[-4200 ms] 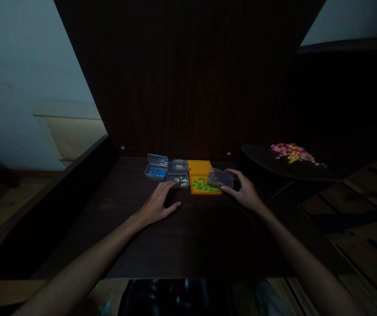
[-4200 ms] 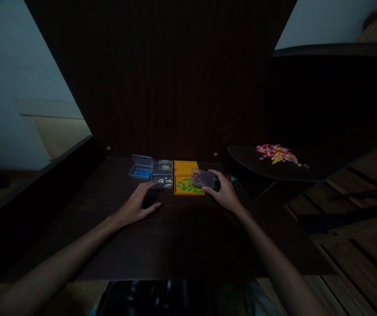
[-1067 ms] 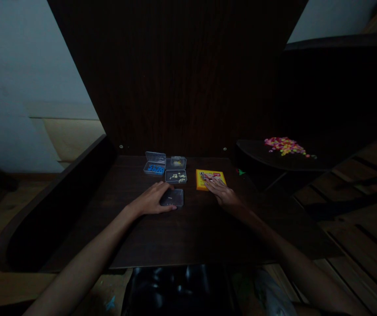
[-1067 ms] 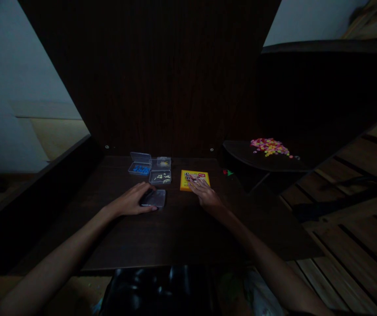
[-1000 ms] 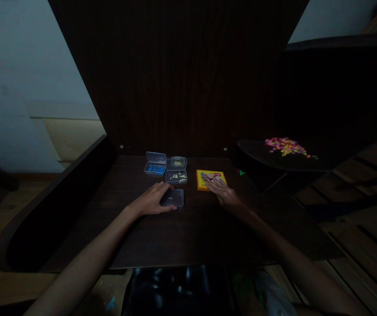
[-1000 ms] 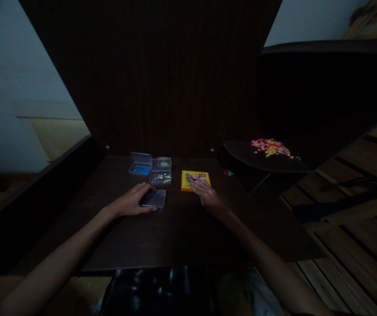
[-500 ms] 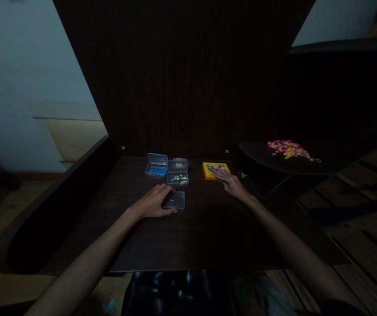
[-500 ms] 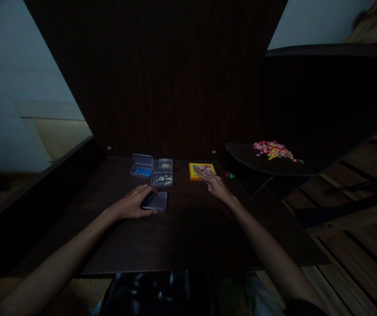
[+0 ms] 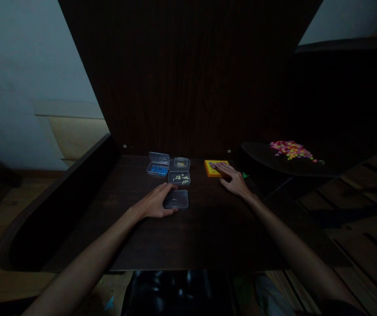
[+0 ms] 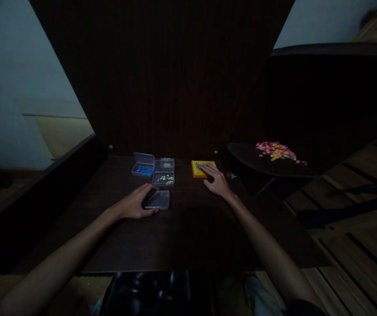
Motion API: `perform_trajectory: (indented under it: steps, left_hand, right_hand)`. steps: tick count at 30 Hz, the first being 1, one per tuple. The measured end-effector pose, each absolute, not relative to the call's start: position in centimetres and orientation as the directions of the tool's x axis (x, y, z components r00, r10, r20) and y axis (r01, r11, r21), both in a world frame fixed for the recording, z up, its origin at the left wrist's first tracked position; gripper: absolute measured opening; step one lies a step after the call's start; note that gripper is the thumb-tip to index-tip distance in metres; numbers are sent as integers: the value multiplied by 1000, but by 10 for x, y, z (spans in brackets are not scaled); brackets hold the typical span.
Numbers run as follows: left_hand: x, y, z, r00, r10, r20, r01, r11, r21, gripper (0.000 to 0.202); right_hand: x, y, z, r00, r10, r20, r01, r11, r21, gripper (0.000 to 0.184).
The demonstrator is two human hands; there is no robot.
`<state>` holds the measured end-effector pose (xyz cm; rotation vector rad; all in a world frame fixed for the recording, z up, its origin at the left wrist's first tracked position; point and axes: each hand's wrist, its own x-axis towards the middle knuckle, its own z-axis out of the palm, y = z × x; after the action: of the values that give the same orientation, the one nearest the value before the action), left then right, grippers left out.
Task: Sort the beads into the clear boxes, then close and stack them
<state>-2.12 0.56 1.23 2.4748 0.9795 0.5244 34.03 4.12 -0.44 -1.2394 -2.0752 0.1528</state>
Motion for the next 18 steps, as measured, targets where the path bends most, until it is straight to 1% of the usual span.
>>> perform_trajectory:
  steps: [2, 4, 7, 9, 12, 15, 16, 18]
  left_hand:
    - [-20, 5, 11, 656, 723, 218, 536, -648, 541, 63]
    - [-19, 5, 10, 632, 728, 265, 516, -651, 557, 68]
    - [-16, 3, 10, 602, 721, 343, 479, -669, 568, 69]
    - [-15, 2, 9, 590, 710, 384, 456, -686, 567, 67]
    - [-14, 1, 9, 605, 663, 441, 404, -733, 548, 56]
    - [-14, 1, 8, 639, 589, 495, 336, -792, 509, 46]
    - [-13, 1, 9, 642, 573, 509, 324, -805, 498, 47]
    - [-12, 0, 9, 635, 569, 522, 329, -811, 484, 58]
  right_hand:
    - [322, 26, 5, -281, 813, 510, 698, 538, -473, 60]
    - [298, 10, 13, -302, 832, 465, 666, 533, -521, 68]
    - [263, -10, 20, -415, 834, 363, 582, 551, -598, 86]
    - [245, -17, 21, -490, 810, 323, 552, 575, -603, 88]
    - [229, -21, 19, -567, 773, 284, 520, 604, -604, 73]
    - [226, -21, 17, -578, 764, 286, 505, 611, -610, 60]
    - [227, -20, 17, -572, 766, 293, 507, 611, -609, 58]
    - [231, -19, 18, -560, 767, 313, 509, 617, -600, 55]
